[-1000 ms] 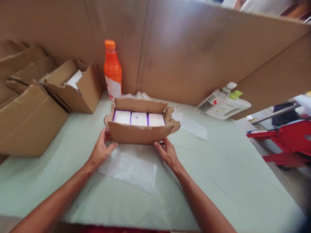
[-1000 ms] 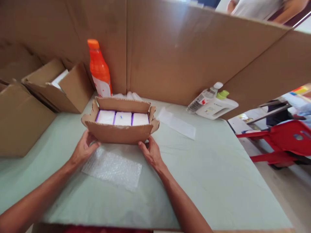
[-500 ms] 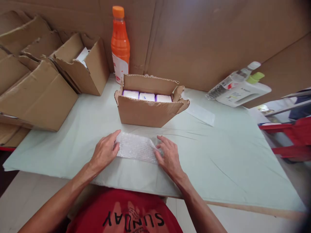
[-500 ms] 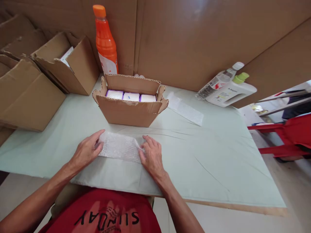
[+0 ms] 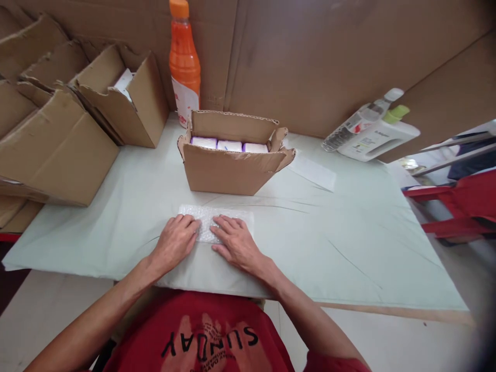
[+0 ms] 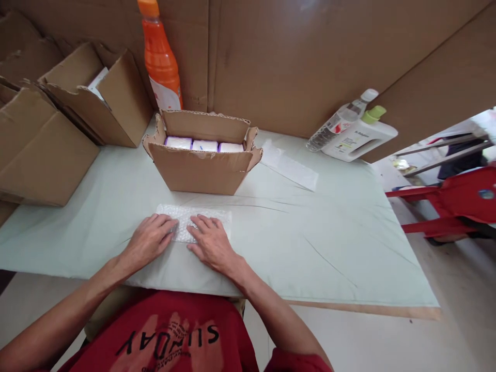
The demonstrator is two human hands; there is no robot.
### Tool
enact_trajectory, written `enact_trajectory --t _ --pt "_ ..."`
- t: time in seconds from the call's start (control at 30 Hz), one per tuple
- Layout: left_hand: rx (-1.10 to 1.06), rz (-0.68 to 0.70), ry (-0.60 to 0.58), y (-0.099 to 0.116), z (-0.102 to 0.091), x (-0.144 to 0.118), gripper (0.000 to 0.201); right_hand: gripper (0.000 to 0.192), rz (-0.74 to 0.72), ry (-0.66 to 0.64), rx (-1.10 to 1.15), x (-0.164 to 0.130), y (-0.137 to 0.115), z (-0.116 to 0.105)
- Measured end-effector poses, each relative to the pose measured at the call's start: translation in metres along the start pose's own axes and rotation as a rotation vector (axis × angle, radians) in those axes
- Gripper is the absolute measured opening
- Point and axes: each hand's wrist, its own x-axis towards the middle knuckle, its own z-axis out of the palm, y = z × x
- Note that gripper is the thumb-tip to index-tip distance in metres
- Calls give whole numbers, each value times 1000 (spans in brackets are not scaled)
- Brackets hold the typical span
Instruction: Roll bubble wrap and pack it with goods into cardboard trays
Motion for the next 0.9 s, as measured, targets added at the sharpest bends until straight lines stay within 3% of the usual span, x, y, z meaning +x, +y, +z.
enact_trajectory --t 0.07,0.13,0.2,0.27,0.43,0.5,0.6,0.7,0.77,0.83,0.9 --pt "-80 10 -14 -7 4 -6 29 34 83 29 -33 -18 17 -1" --pt "-159 -30 74 -18 1 -16 29 32 241 156 -88 -46 39 -8" --pt "-156 -136 144 -30 -4 -26 30 33 370 271 -139 -72 58 -16" --pt "-79 -263 144 -36 -7 -31 34 35 437 324 -177 -85 65 -18" --pt "-87 -401 52 -18 2 -18 46 23 393 327 -92 -60 39 2" --pt "-239 -456 33 -6 3 -14 51 17 370 335 31 -49 29 5" --pt "-532 -563 62 0 0 -17 57 17 492 383 235 -51 23 0" --pt "-775 -666 70 -6 -1 -25 58 37 615 372 384 -62 23 -7" --pt "-839 -678 26 -10 0 -28 50 52 593 303 369 -66 21 -8" --pt "-808 -600 -38 -9 -2 -26 36 42 479 197 284 -64 18 -9" --pt "-712 -426 -57 -3 -12 -22 24 29 323 139 197 -58 14 -19"
